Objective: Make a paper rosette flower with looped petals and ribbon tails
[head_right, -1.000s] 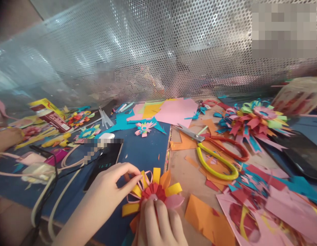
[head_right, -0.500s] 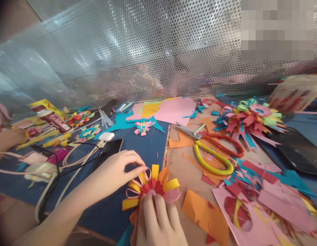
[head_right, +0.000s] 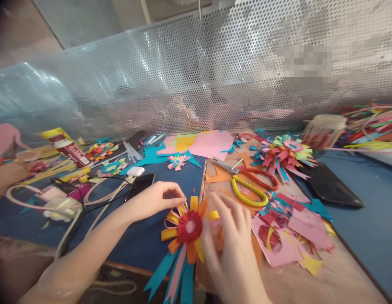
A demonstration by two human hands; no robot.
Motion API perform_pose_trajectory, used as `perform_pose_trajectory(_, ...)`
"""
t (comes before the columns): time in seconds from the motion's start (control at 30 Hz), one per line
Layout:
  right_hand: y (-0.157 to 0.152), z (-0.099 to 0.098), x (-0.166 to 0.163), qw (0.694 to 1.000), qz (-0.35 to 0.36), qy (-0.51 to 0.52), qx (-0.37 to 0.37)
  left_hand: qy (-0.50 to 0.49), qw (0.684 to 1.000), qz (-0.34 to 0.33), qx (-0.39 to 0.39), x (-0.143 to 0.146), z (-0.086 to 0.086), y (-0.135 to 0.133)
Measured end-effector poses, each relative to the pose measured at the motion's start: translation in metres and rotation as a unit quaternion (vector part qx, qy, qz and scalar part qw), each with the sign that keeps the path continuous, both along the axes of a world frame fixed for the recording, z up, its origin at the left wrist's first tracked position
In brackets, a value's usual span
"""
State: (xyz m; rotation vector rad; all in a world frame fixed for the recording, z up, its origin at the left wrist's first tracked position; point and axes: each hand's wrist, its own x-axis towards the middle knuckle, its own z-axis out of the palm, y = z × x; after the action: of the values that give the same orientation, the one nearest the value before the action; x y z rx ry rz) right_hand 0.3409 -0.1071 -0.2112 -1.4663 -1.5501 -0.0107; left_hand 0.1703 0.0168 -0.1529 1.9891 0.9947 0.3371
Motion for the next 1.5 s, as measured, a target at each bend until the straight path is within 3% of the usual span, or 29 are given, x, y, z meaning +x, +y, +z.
perform_pose_trajectory(0.07, 0.002, 0.001, 0.013, 0.997, 0.006, 0.069, -0.032, -0.034, 0.999, 0.010, -0.002, -0.004, 0.001, -0.001)
perform_pose_trajectory(0.17, 0.006, 0.001, 0.018, 0.970, 0.079, 0.212, -0.094, -0.066, 0.997, 0.022, 0.021, -0.009, 0.005, -0.006)
perform_pose_trajectory(0.33, 0.017, 0.019, -0.003, 0.863, 0.137, 0.448, -0.192, -0.131, 0.988, 0.051, 0.061, -0.013, 0.025, -0.017)
perform_pose_trajectory(0.5, 0.032, 0.041, -0.014, 0.781, 0.238, 0.532, -0.225, -0.241, 0.967, 0.073, 0.043, -0.008, 0.047, -0.014)
perform_pose_trajectory(0.63, 0.048, 0.055, -0.009, 0.800, 0.254, 0.509, -0.189, -0.322, 0.941, 0.096, -0.027, 0.006, 0.045, 0.005)
perform_pose_trajectory(0.7, 0.058, 0.058, -0.005, 0.809, 0.257, 0.499, -0.175, -0.369, 0.917, 0.112, -0.102, 0.014, 0.035, 0.015)
perform_pose_trajectory(0.8, 0.072, 0.055, -0.001, 0.822, 0.241, 0.494, -0.152, -0.387, 0.902, 0.083, -0.173, 0.021, 0.015, 0.025)
perform_pose_trajectory(0.93, 0.081, 0.044, -0.002, 0.827, 0.214, 0.504, -0.124, -0.362, 0.919, 0.085, -0.129, 0.024, -0.004, 0.023)
perform_pose_trajectory(1.07, 0.075, 0.040, -0.004, 0.811, 0.223, 0.526, -0.126, -0.353, 0.928, 0.102, -0.066, 0.024, -0.008, 0.008)
perform_pose_trajectory(1.27, 0.066, 0.049, -0.005, 0.809, 0.239, 0.509, -0.168, -0.376, 0.917, 0.090, -0.098, 0.026, -0.007, -0.001)
perform_pose_trajectory(1.5, 0.069, 0.035, 0.006, 0.843, 0.182, 0.481, -0.157, -0.339, 0.930, 0.093, -0.109, 0.022, -0.006, 0.002)
